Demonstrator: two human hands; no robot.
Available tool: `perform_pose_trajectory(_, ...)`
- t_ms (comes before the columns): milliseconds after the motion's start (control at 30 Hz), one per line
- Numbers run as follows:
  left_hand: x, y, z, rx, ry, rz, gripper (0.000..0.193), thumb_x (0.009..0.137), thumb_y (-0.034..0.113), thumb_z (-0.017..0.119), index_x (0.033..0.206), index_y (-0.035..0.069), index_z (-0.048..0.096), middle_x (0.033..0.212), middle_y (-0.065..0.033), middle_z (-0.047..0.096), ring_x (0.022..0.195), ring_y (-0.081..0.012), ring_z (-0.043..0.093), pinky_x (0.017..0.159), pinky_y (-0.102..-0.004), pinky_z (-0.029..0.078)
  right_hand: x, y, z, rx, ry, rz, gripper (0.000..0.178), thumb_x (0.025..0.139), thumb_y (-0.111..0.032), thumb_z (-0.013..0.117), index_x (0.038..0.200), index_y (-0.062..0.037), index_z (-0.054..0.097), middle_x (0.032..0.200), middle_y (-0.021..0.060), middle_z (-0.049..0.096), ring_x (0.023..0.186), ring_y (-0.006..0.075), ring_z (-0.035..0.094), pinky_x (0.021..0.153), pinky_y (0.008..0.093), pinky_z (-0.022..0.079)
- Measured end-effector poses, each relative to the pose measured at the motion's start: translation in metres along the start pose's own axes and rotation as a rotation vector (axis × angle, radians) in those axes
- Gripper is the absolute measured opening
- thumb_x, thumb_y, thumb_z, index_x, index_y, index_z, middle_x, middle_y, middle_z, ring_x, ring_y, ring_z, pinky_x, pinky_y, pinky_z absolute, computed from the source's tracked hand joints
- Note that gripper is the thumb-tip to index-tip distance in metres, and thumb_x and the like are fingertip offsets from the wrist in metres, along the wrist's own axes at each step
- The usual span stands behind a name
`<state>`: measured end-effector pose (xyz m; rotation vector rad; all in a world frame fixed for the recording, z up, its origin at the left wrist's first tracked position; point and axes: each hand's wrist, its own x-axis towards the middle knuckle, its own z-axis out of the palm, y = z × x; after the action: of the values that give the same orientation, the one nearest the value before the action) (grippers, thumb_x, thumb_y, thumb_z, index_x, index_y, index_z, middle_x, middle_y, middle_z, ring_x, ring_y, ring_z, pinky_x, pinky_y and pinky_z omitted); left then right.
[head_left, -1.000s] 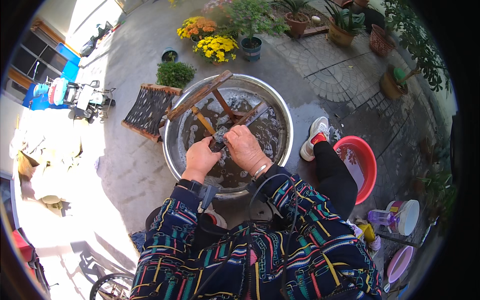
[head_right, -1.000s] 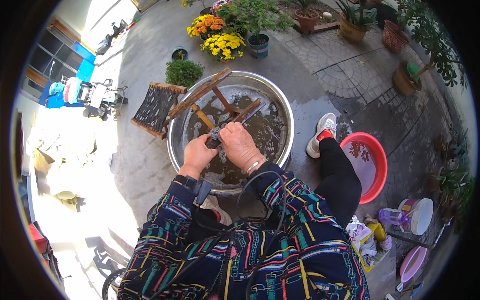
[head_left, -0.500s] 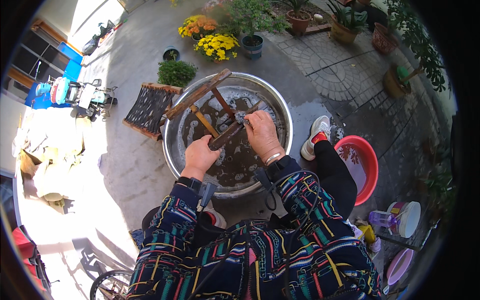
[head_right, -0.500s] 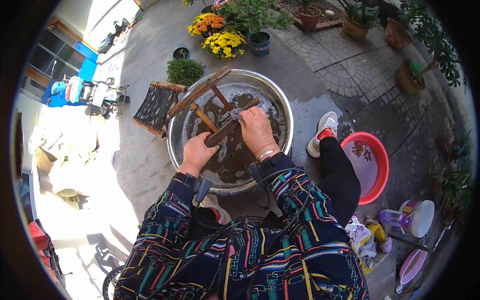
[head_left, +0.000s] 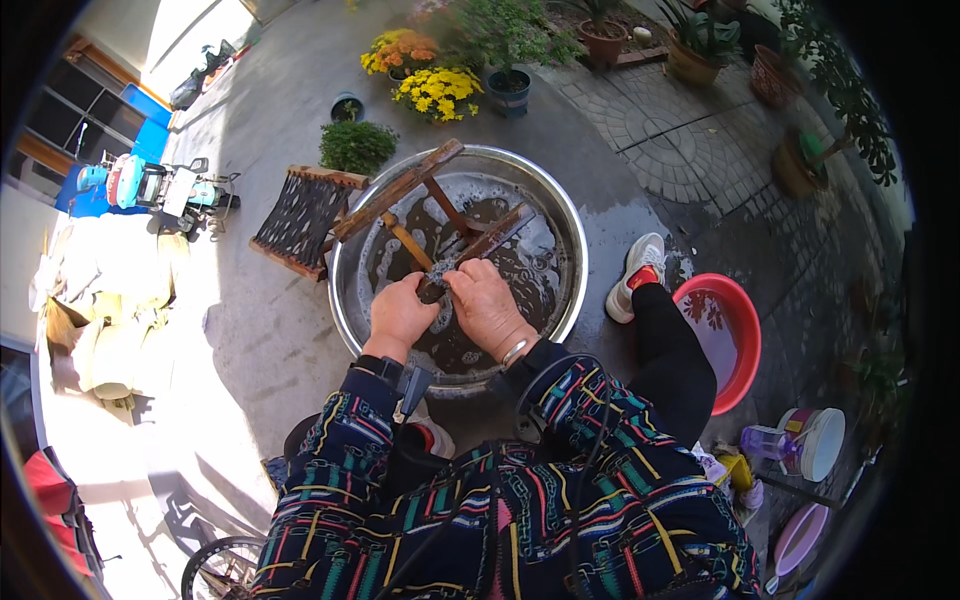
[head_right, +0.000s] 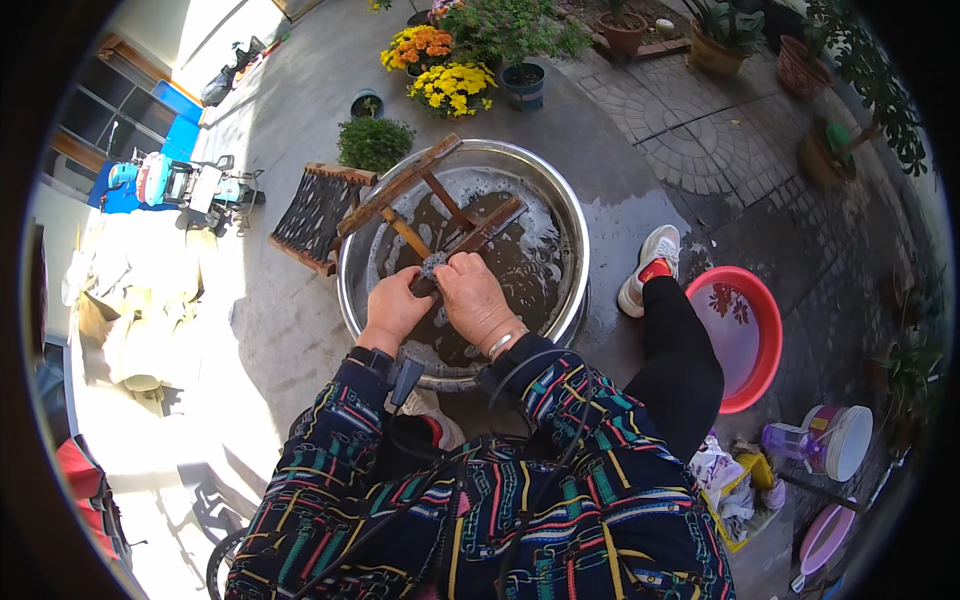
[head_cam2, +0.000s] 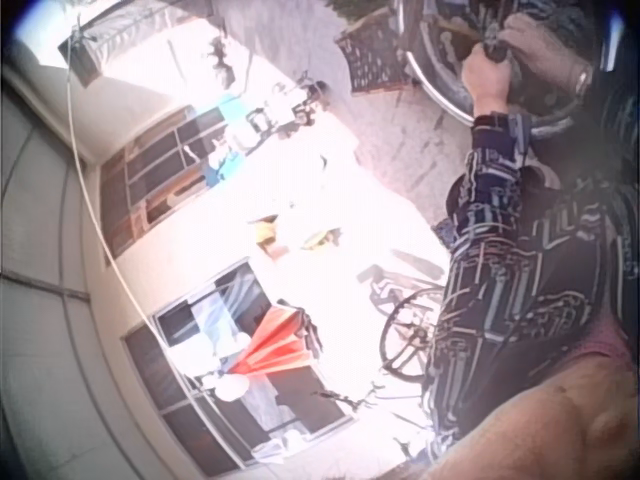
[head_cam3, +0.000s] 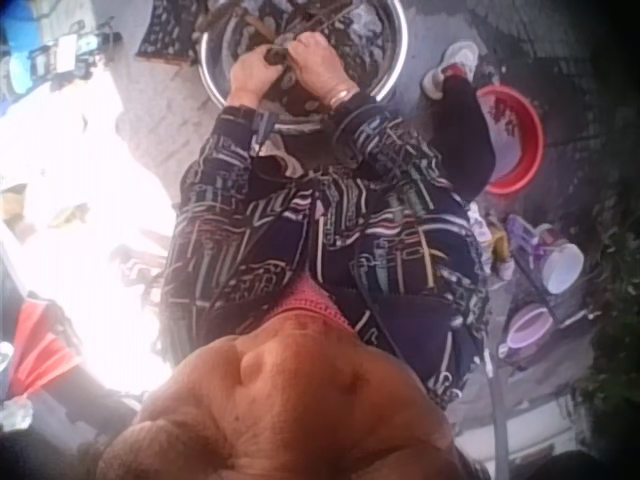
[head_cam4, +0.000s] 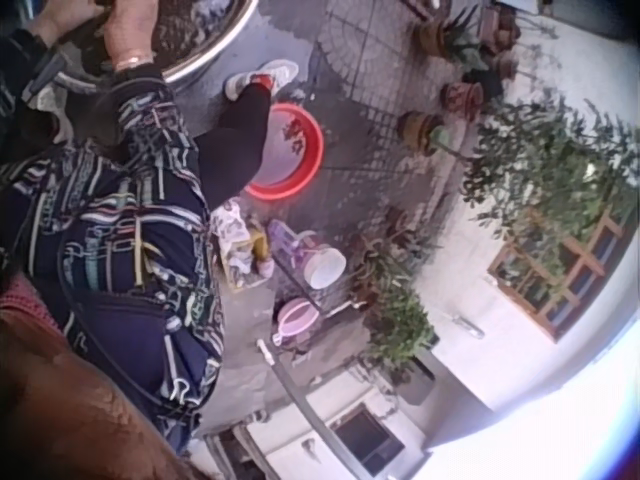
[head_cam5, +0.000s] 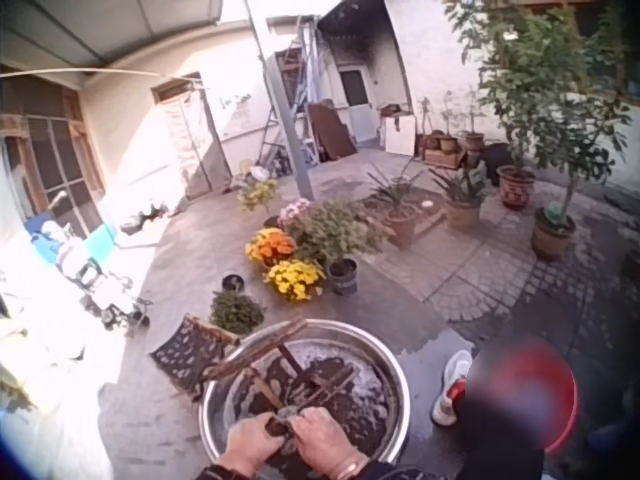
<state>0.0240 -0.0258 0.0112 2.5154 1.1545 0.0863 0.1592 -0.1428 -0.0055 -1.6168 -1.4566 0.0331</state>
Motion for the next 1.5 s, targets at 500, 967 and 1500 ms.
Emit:
perform_pose_trajectory(500,-0.002,0.001,0.0,-0.03,0.042,0.014,0.045,0.076,0.033,0.076,0.114,0.011,0.072,0.093,-0.0173,0.074,0.091,-0.0374,0.07,0.081,-0.0449,0.055,0.006,-0.012,-0.009,-0.102,-0.161,0.069,0.027,0.08,-0.003,0.062,0.106,-0.0077,0.066,0.095,0.012,0.056,0.093,0.0328,0.056,0.082,0.041,0.051)
perform_pose_trajectory(967,-0.004,0.0,0.001,-0.031,0.063,0.031,0.043,0.073,0.03,0.074,0.112,0.011,0.072,0.094,-0.0171,0.074,0.092,-0.036,0.07,0.082,-0.0451,0.055,0.008,0.0,-0.022,-0.328,0.038,0.242,0.033,0.079,-0.005,0.062,0.111,-0.0071,0.068,0.095,0.0114,0.057,0.094,0.0309,0.056,0.085,0.0398,0.05)
perform_pose_trajectory(1500,-0.003,0.001,-0.001,-0.018,0.042,-0.01,0.044,0.073,0.029,0.075,0.113,0.011,0.073,0.095,-0.0167,0.074,0.093,-0.0357,0.07,0.084,-0.0442,0.056,-0.018,0.077,-0.025,0.43,0.167,0.531,0.034,0.089,0.001,0.06,0.122,-0.0059,0.065,0.108,0.0093,0.067,0.094,0.0262,0.068,0.081,0.0352,0.055)
